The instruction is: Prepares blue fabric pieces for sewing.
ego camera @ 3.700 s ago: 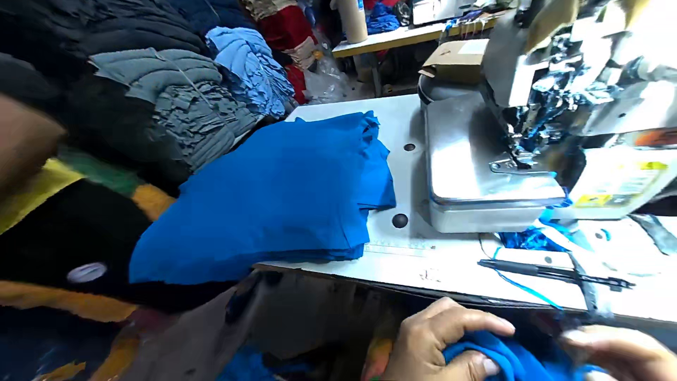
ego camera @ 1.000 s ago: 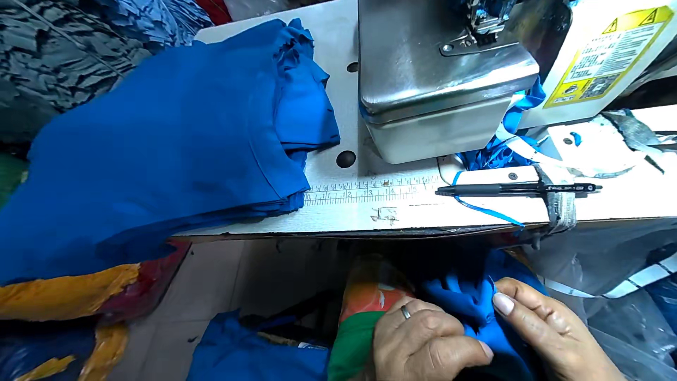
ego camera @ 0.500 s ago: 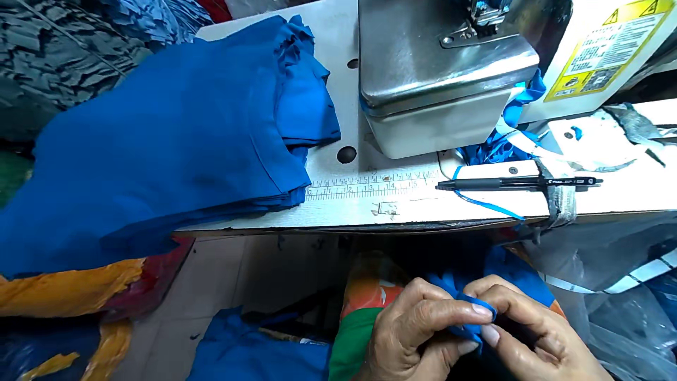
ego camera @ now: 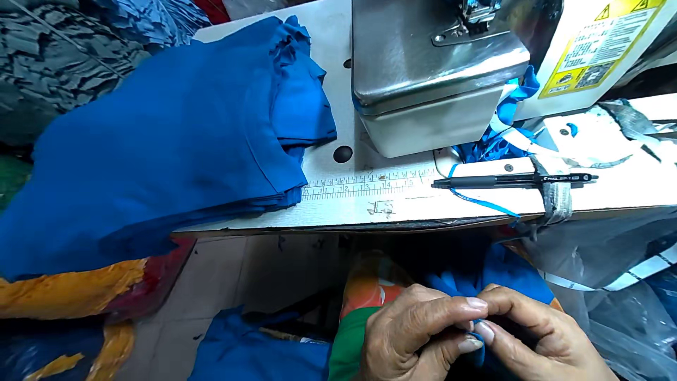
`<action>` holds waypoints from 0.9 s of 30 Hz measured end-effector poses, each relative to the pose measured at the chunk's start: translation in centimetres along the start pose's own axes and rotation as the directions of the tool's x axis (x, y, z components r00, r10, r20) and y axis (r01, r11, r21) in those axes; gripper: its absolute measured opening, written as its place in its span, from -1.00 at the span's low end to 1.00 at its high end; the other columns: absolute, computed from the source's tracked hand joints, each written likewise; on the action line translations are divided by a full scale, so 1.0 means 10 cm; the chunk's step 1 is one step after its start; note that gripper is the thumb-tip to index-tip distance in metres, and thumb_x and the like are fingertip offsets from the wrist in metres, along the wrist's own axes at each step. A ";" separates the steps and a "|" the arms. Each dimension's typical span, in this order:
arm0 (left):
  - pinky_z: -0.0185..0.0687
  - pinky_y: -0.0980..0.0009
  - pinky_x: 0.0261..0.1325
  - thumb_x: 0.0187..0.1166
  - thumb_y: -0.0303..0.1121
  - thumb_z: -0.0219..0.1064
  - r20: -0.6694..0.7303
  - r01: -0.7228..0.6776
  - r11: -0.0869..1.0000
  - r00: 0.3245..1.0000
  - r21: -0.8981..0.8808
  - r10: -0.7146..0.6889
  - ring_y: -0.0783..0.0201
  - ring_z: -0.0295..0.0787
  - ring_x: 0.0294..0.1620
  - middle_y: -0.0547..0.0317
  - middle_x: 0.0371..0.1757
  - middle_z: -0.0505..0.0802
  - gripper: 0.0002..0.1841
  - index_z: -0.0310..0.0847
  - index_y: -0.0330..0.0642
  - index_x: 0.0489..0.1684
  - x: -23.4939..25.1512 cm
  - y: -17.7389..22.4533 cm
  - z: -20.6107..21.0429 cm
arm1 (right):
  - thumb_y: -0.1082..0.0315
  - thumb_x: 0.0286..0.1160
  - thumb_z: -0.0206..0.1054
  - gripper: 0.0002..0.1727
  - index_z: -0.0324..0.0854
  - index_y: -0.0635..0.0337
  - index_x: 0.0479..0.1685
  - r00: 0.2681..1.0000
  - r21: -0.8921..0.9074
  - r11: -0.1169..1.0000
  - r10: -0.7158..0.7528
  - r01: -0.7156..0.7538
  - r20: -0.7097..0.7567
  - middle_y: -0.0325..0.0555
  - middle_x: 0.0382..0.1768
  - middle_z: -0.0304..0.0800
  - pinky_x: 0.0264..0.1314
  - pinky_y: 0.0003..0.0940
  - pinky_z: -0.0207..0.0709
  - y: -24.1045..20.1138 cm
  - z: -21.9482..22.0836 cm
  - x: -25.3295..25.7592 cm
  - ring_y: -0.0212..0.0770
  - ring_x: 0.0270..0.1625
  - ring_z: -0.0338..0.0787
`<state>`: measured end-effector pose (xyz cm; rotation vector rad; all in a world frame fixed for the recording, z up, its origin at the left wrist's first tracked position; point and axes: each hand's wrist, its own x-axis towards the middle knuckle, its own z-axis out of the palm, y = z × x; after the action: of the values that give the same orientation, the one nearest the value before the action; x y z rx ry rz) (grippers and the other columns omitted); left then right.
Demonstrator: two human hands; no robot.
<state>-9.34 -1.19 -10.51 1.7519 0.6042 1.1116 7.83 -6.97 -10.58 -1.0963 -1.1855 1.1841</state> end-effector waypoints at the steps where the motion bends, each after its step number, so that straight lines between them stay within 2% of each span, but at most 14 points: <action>1: 0.57 0.77 0.17 0.62 -0.36 0.36 -0.010 0.002 1.000 1.000 0.000 -0.002 0.66 0.70 0.01 0.31 -0.08 0.79 -0.79 0.67 -0.15 0.14 -0.01 -0.01 0.00 | 0.47 0.60 0.29 -0.87 0.71 0.36 -0.13 1.000 0.004 1.000 -0.002 0.002 0.002 -0.26 -0.14 0.81 0.03 -0.76 0.59 0.00 0.00 0.00 -0.71 -0.08 0.69; 7: 0.64 0.76 0.10 0.58 -0.31 0.41 -0.046 0.062 0.998 0.997 0.020 -0.061 0.68 0.70 -0.03 0.32 -0.03 0.77 -0.68 0.66 -0.08 0.27 -0.02 -0.01 0.00 | 0.48 0.60 0.29 -0.85 0.74 0.38 -0.14 0.999 -0.033 0.998 -0.051 0.052 0.018 -0.19 -0.18 0.79 0.05 -0.79 0.56 0.01 0.00 0.01 -0.68 -0.06 0.69; 11: 0.65 0.75 0.04 0.56 -0.25 0.41 -0.023 0.126 0.991 0.992 0.049 -0.125 0.67 0.73 -0.10 0.22 0.03 0.84 -0.59 0.65 -0.26 0.31 -0.01 0.00 -0.02 | 0.45 0.62 0.29 -0.83 0.76 0.38 -0.16 0.994 -0.133 0.985 -0.105 0.109 0.042 -0.09 -0.21 0.79 0.03 -0.80 0.51 0.03 -0.02 0.01 -0.64 -0.07 0.68; 13: 0.65 0.72 0.09 0.59 -0.25 0.37 0.022 0.147 0.985 0.989 0.086 -0.149 0.63 0.76 -0.04 0.12 0.05 0.89 -0.61 0.73 -0.38 0.22 0.00 0.01 -0.04 | 0.44 0.63 0.29 -0.82 0.76 0.39 -0.16 0.991 -0.164 0.978 -0.123 0.130 0.054 -0.06 -0.21 0.79 0.03 -0.80 0.50 0.04 -0.04 0.02 -0.61 -0.06 0.69; 14: 0.66 0.69 0.18 0.61 -0.23 0.35 0.043 0.153 0.984 0.987 0.092 -0.158 0.59 0.79 0.04 0.11 0.02 0.91 -0.65 0.79 -0.38 0.10 0.01 0.00 -0.06 | 0.44 0.63 0.29 -0.82 0.76 0.39 -0.16 0.990 -0.172 0.976 -0.126 0.134 0.057 -0.06 -0.21 0.80 0.04 -0.80 0.50 0.04 -0.04 0.01 -0.60 -0.05 0.70; 16: 0.64 0.70 0.20 0.60 -0.23 0.36 0.053 0.144 0.983 0.987 0.111 -0.151 0.59 0.80 0.05 0.15 -0.10 0.93 -0.70 0.84 -0.33 -0.11 0.00 -0.02 -0.08 | 0.44 0.62 0.29 -0.82 0.76 0.39 -0.16 0.990 -0.181 0.974 -0.127 0.136 0.057 -0.05 -0.20 0.81 0.06 -0.79 0.51 0.04 -0.03 0.02 -0.60 -0.03 0.71; 19: 0.63 0.75 0.08 0.59 -0.24 0.39 -0.002 0.140 0.979 0.990 0.150 -0.141 0.63 0.77 -0.06 0.25 -0.23 0.90 -0.77 0.84 -0.24 -0.22 0.00 -0.01 -0.10 | 0.40 0.64 0.31 -0.83 0.77 0.33 -0.13 0.993 -0.171 0.978 -0.120 0.121 0.018 -0.11 -0.11 0.80 0.16 -0.75 0.54 0.02 -0.03 0.02 -0.59 0.07 0.70; 21: 0.65 0.75 0.09 0.62 -0.23 0.37 -0.065 0.155 0.977 0.987 0.149 -0.147 0.70 0.75 -0.03 0.41 -0.18 0.88 -0.83 0.82 -0.10 -0.19 0.03 0.03 -0.18 | 0.29 0.63 0.37 -0.80 0.77 0.21 0.01 0.994 -0.138 0.986 -0.104 0.097 -0.043 -0.27 0.03 0.79 0.24 -0.68 0.59 -0.02 -0.12 0.02 -0.62 0.17 0.69; 24: 0.63 0.80 0.07 0.68 -0.15 0.29 -0.138 0.125 0.986 0.984 0.113 -0.109 0.80 0.74 -0.01 0.74 -0.06 0.86 -0.86 0.80 0.26 -0.05 0.14 0.18 -0.51 | 0.15 0.52 0.46 -0.67 0.72 -0.09 0.23 0.992 -0.066 0.995 -0.076 0.070 -0.099 -0.59 0.20 0.76 0.35 -0.57 0.63 -0.11 -0.39 0.03 -0.64 0.26 0.69; 26: 0.62 0.79 0.05 0.69 -0.14 0.26 -0.199 0.053 0.993 0.980 0.109 -0.030 0.78 0.75 -0.05 0.79 -0.06 0.87 -0.82 0.81 0.38 -0.01 0.26 0.32 -0.81 | 0.23 0.51 0.47 -0.65 0.71 -0.23 0.27 0.993 -0.019 0.997 -0.081 0.080 -0.081 -0.67 0.26 0.74 0.41 -0.54 0.62 -0.15 -0.60 0.00 -0.61 0.32 0.69; 27: 0.62 0.77 0.04 0.71 -0.15 0.24 -0.235 0.013 0.994 0.972 0.108 0.013 0.76 0.76 -0.07 0.75 -0.10 0.88 -0.81 0.83 0.37 -0.04 0.33 0.42 -0.94 | 0.28 0.52 0.46 -0.64 0.71 -0.28 0.28 0.994 0.000 0.996 -0.088 0.088 -0.070 -0.68 0.27 0.73 0.42 -0.54 0.61 -0.16 -0.69 -0.02 -0.60 0.33 0.68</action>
<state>-16.41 3.83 -4.04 1.7240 0.8236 1.3191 14.85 -7.27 -9.56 -1.0638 -1.1653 1.0710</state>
